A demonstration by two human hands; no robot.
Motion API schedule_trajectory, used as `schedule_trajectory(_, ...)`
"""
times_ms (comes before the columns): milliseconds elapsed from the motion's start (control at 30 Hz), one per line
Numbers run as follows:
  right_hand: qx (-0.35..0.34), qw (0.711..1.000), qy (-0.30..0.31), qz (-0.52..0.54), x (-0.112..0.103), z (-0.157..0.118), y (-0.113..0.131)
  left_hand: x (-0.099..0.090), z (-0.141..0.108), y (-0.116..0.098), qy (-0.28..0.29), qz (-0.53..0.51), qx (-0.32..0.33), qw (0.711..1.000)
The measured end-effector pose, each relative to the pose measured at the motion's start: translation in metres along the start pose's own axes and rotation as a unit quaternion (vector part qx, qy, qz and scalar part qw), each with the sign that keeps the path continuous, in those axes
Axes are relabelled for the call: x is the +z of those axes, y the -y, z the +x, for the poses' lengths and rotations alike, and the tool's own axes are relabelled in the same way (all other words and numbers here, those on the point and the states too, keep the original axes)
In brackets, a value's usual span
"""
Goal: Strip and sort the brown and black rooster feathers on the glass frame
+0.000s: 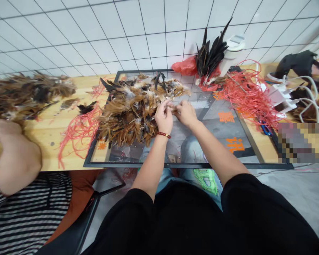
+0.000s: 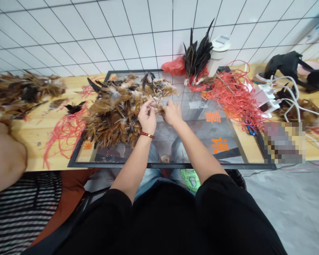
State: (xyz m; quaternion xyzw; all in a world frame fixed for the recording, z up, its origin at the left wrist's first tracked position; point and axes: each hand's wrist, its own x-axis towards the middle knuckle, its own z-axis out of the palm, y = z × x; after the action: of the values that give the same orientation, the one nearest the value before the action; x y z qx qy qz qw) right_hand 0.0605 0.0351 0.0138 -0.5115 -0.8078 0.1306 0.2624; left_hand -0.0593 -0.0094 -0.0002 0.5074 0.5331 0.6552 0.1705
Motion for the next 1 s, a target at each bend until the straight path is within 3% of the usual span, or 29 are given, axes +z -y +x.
schedule_trajectory(67,0.008,0.999,-0.033,0.012,0.002,-0.002,-0.014,0.000,-0.007,-0.003,0.036,0.039,0.040,0.998)
schedule_trajectory(167,0.014,0.987,-0.136,0.082,-0.003,-0.008,-0.044,0.003,-0.013,-0.007,0.092,0.103,0.077,0.987)
schedule_trajectory(300,0.022,0.962,-0.228,0.150,-0.004,-0.016,-0.071,0.006,-0.012,-0.006,0.105,0.165,0.072,0.978)
schedule_trajectory(400,0.017,0.960,-0.233,0.156,-0.001,-0.019,-0.073,0.006,-0.011,-0.004,0.094,0.193,0.067,0.974)
schedule_trajectory(633,-0.079,0.980,-0.161,0.085,-0.004,-0.019,-0.057,0.006,-0.010,-0.017,0.131,0.259,0.062,0.955)
schedule_trajectory(733,-0.098,0.982,-0.148,0.062,-0.005,-0.019,-0.053,0.007,-0.010,-0.022,0.169,0.285,0.016,0.943)
schedule_trajectory(833,-0.064,0.977,-0.185,0.088,-0.003,-0.016,-0.057,0.008,-0.009,-0.023,0.174,0.245,-0.067,0.951)
schedule_trajectory(933,0.017,0.959,-0.249,0.135,0.002,-0.010,-0.069,0.012,-0.006,-0.025,0.139,0.074,-0.234,0.959)
schedule_trajectory(1000,0.058,0.946,-0.265,0.176,0.005,-0.007,-0.075,0.015,-0.004,-0.028,0.107,-0.067,-0.338,0.932)
